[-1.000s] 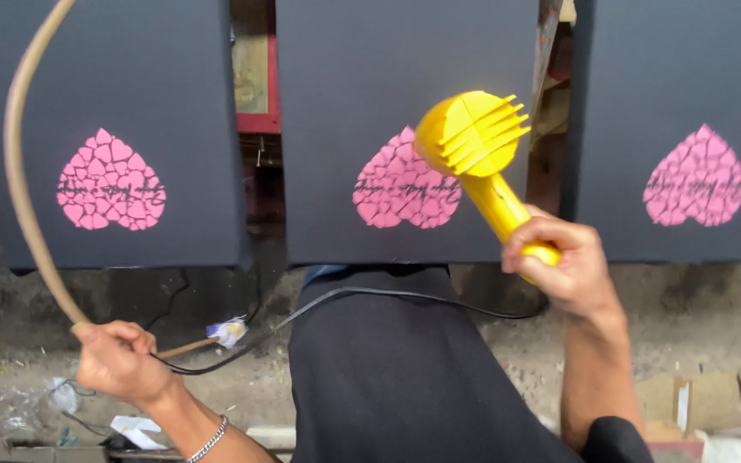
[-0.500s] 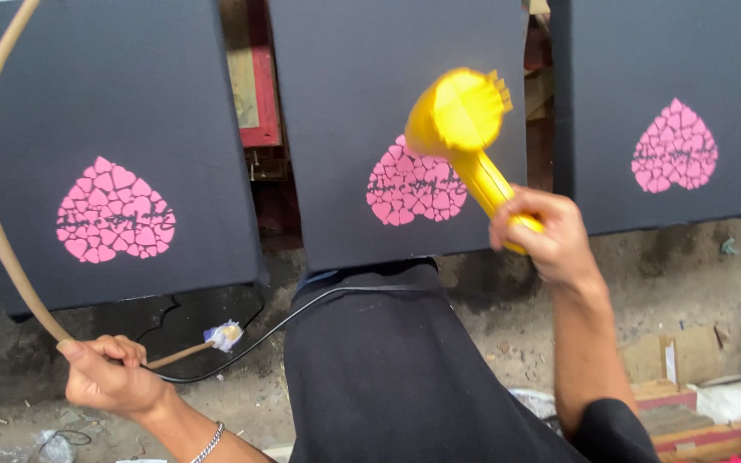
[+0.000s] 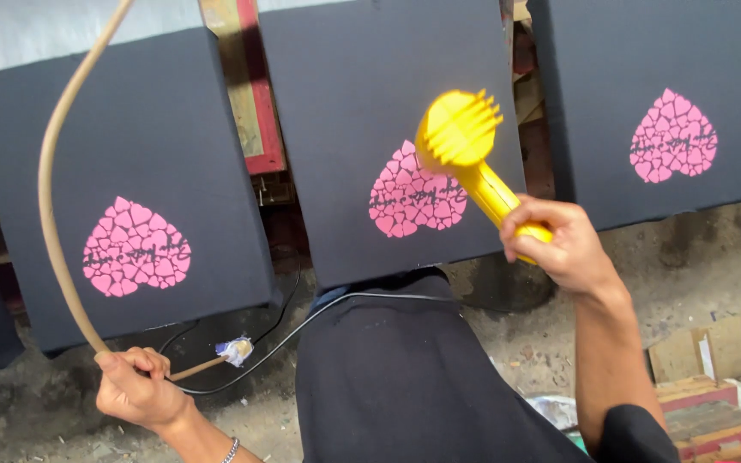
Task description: Using a heat gun to dry screen-printed designs on black t-shirts.
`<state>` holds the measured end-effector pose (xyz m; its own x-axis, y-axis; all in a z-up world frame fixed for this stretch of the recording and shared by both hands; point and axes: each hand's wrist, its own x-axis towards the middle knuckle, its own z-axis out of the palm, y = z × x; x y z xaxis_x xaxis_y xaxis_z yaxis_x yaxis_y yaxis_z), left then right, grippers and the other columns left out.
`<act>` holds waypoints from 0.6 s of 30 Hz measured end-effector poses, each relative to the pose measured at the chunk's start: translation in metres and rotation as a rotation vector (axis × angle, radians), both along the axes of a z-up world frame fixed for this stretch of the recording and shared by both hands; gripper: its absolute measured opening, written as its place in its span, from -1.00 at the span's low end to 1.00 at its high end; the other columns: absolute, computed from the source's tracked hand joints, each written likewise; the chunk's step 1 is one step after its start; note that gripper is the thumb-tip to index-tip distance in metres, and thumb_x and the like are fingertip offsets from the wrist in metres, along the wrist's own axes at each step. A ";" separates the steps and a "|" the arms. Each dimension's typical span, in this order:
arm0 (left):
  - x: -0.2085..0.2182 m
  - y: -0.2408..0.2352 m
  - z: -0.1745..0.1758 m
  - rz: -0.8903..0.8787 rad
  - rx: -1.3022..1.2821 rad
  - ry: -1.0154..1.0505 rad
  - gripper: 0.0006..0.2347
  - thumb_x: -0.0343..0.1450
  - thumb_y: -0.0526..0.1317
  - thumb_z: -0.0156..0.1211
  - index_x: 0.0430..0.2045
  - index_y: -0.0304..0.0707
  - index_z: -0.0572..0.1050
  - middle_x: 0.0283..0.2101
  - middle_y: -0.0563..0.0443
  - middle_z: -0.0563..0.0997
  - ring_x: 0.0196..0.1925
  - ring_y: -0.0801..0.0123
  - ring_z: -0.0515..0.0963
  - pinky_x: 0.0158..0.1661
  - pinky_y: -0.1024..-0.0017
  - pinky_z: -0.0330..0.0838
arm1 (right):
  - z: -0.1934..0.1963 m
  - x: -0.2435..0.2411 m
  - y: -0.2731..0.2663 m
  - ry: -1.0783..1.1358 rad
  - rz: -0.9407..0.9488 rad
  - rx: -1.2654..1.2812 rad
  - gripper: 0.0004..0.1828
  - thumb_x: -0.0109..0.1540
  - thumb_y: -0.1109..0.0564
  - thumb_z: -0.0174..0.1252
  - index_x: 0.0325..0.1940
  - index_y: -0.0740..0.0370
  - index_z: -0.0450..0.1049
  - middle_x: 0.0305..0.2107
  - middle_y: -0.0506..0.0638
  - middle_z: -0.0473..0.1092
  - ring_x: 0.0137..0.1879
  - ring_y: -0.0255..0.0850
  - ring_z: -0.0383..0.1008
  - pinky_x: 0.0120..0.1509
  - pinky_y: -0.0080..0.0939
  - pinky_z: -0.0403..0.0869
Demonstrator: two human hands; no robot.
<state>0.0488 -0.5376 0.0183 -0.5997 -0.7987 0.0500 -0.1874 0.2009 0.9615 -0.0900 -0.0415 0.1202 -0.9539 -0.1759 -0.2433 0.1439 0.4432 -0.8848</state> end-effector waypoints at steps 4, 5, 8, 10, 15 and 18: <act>-0.006 -0.001 -0.005 -0.025 -0.004 -0.011 -0.45 0.71 0.11 -0.03 -0.68 -0.25 0.24 -0.70 0.02 0.15 -0.65 0.40 0.18 -0.53 0.48 0.11 | -0.005 -0.006 -0.015 -0.046 -0.039 -0.096 -0.85 0.09 0.27 0.10 -0.55 0.14 0.52 -0.56 -0.12 0.46 -0.40 -0.35 0.41 -0.20 -0.29 0.40; -0.006 0.001 -0.004 -0.027 -0.006 -0.018 -0.46 0.72 0.08 -0.04 -0.67 -0.25 0.25 -0.69 0.02 0.16 -0.64 0.40 0.19 -0.54 0.48 0.10 | -0.009 -0.009 -0.020 -0.030 -0.069 -0.112 -0.87 0.10 0.29 0.10 -0.49 0.14 0.52 -0.55 -0.10 0.46 -0.39 -0.33 0.43 -0.16 -0.26 0.42; -0.005 0.000 -0.004 -0.035 0.020 -0.004 -0.48 0.72 0.07 -0.05 -0.65 -0.25 0.24 -0.68 0.03 0.16 -0.63 0.43 0.18 -0.54 0.49 0.06 | -0.015 -0.001 -0.007 -0.032 -0.084 -0.094 -0.88 0.11 0.32 0.14 -0.44 0.15 0.51 -0.53 -0.07 0.43 -0.40 -0.33 0.41 -0.19 -0.30 0.39; -0.002 0.002 -0.005 -0.027 0.050 0.021 -0.48 0.70 0.08 -0.05 -0.65 -0.24 0.23 -0.68 0.03 0.14 -0.63 0.44 0.16 -0.54 0.50 0.03 | -0.012 0.003 0.003 -0.047 -0.054 -0.057 -0.89 0.12 0.32 0.17 -0.45 0.16 0.51 -0.52 -0.07 0.41 -0.42 -0.35 0.38 -0.26 -0.38 0.33; -0.003 0.004 -0.008 -0.010 0.009 -0.047 -0.47 0.73 0.04 -0.03 -0.68 -0.24 0.24 -0.70 0.03 0.16 -0.63 0.40 0.21 -0.55 0.48 0.10 | -0.012 0.002 -0.011 0.009 -0.102 -0.111 -0.87 0.13 0.32 0.09 -0.44 0.15 0.50 -0.52 -0.07 0.45 -0.39 -0.32 0.44 -0.09 -0.26 0.42; -0.002 0.002 -0.003 -0.016 0.038 -0.004 -0.46 0.70 0.10 -0.04 -0.67 -0.23 0.25 -0.70 0.04 0.15 -0.65 0.43 0.18 -0.56 0.51 0.06 | -0.006 0.010 0.003 -0.052 -0.082 -0.007 -0.92 0.17 0.28 0.18 -0.39 0.16 0.52 -0.48 -0.08 0.45 -0.38 -0.32 0.46 -0.15 -0.28 0.45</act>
